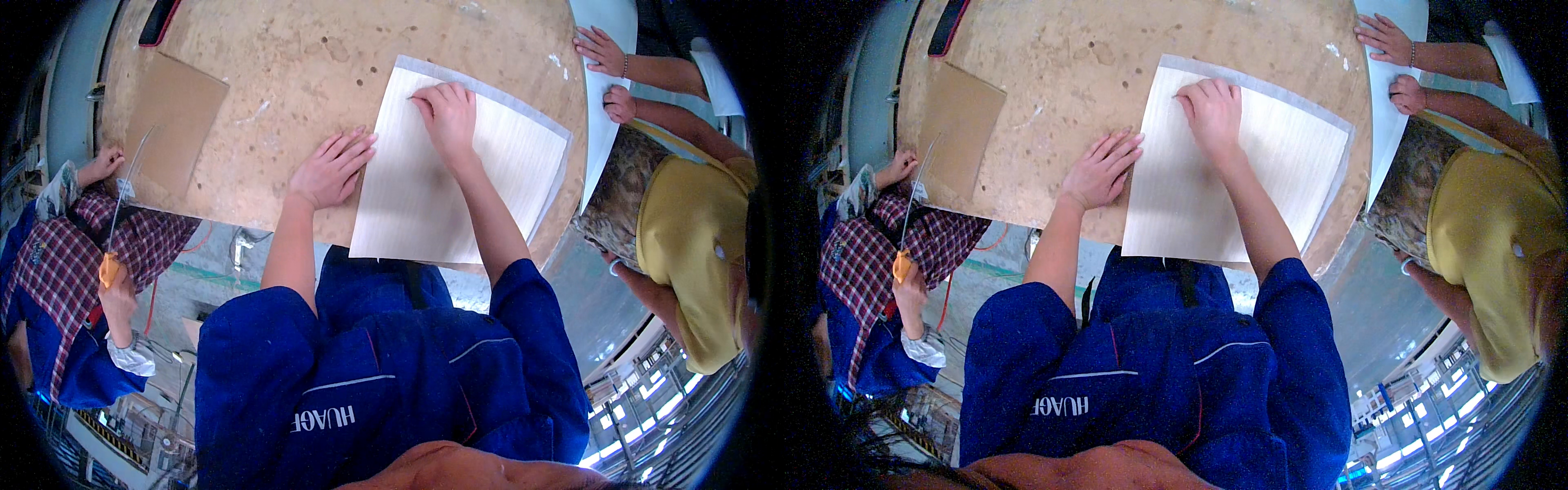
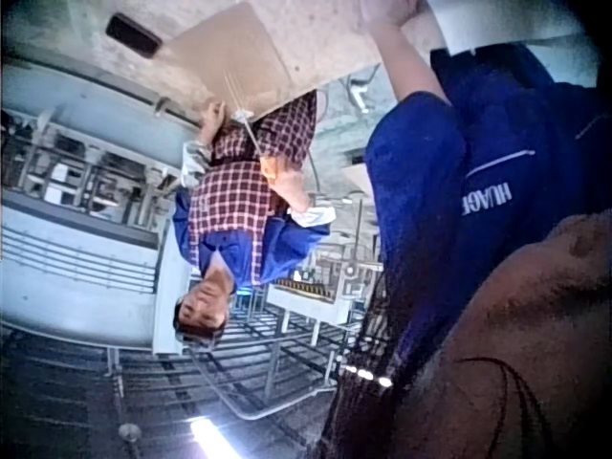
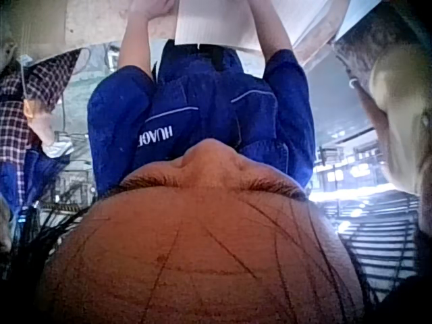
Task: The person manipulates a thin wood veneer sheet by hand, positioning it on a workbench and smoothing its surface to ensure it is flat.
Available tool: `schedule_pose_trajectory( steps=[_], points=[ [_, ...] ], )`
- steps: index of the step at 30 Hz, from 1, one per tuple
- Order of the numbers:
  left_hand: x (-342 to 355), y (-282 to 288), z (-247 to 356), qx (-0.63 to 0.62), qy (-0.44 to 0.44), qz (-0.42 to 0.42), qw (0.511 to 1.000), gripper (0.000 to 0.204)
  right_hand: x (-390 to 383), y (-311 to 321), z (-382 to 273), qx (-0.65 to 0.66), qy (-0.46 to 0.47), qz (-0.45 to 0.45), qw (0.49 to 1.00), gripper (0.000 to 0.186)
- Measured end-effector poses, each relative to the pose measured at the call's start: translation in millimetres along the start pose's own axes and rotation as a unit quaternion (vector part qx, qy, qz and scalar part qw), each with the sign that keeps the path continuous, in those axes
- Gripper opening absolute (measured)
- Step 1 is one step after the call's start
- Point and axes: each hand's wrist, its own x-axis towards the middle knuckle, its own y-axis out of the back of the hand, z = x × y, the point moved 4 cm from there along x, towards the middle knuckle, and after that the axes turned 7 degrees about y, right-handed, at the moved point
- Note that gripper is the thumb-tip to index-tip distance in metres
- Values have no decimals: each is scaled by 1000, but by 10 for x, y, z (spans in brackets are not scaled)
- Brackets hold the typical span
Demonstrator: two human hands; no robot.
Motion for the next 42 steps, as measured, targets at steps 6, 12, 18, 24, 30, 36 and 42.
schedule_pose_trajectory(
  steps=[6,12,18,24,30,36,42],
  points=[
    [9,-11,-11,5,7,-3,1000,48,5,-14,18,14,17,8,1000,7],
    [5,2,2,16,7,-9,1000,49,37,4,17,-4,3,10,1000,6],
    [-3,-31,-6,-14,4,-2,1000,49,39,-2,1,-14,8,5,1000,6],
    [15,0,-15,-14,7,-5,1000,49,103,-23,42,-17,22,8,1000,5],
    [-1,-58,-31,-12,2,-2,1000,51,220,208,310,27,-123,89,988,8],
    [-21,10,-1,-11,5,2,1000,50,-772,598,-120,183,-252,73,947,9],
    [-12,-25,-21,-41,14,3,999,48,-2421,875,-1038,213,-361,-27,908,7]
  ],
)
